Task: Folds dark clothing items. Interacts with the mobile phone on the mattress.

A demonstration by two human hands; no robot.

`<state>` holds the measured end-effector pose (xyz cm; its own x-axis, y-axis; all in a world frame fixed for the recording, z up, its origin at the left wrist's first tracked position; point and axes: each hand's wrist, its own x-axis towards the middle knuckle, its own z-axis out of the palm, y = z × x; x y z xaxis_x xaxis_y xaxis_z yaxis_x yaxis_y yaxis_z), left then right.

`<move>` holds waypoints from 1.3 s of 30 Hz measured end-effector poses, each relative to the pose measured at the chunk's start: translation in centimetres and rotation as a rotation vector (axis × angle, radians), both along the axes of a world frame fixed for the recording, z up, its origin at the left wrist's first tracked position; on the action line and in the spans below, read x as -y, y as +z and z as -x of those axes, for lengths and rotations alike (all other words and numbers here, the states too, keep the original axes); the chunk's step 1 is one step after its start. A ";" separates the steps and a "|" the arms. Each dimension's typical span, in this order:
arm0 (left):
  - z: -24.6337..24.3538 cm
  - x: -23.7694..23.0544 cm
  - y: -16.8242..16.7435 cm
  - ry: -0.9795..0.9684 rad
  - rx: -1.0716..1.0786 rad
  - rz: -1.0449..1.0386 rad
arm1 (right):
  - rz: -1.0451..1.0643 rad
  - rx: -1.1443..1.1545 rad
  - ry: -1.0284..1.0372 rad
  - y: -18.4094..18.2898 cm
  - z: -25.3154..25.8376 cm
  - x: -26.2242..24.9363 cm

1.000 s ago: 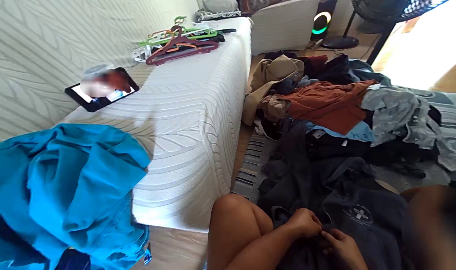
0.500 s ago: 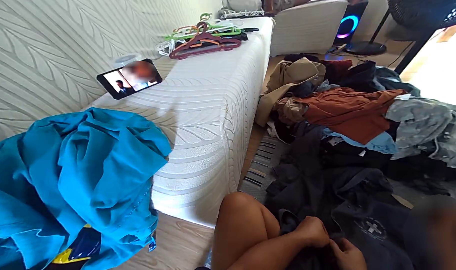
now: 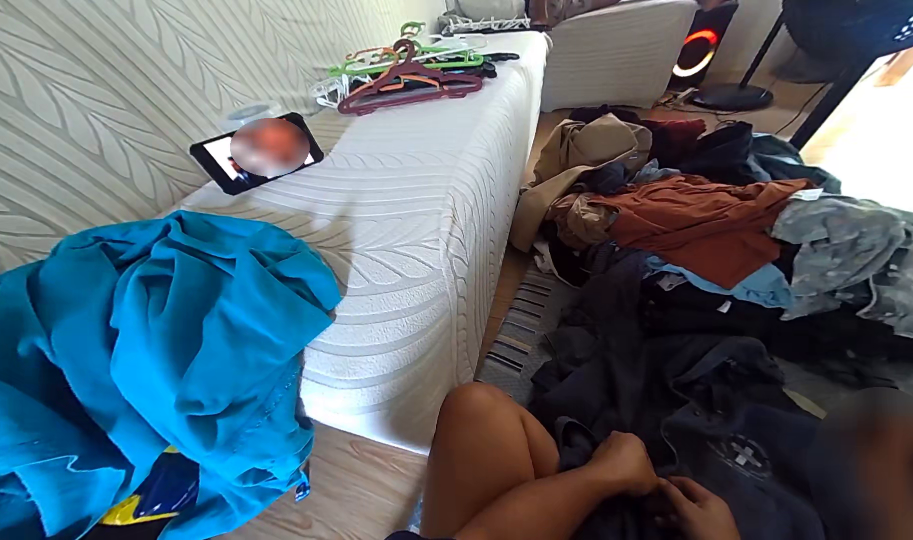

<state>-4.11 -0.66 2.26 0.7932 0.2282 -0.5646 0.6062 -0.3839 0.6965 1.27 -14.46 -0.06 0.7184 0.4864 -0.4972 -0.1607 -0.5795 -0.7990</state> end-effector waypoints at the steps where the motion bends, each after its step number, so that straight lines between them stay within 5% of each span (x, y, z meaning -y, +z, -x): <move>1: 0.0 0.1 0.0 0.000 -0.007 -0.009 | -0.012 -0.016 -0.014 0.1 0.1 0.0; 11: 0.2 -0.4 0.3 -0.021 0.094 0.005 | -0.293 -0.210 -0.052 -0.2 -1.0 1.2; 30: 0.2 -0.1 0.9 0.016 0.047 0.017 | -0.126 0.002 -0.015 -1.2 -0.2 0.4; 39: 0.0 0.0 1.4 0.083 0.131 0.026 | -0.343 -0.121 -0.158 -0.9 -0.6 0.5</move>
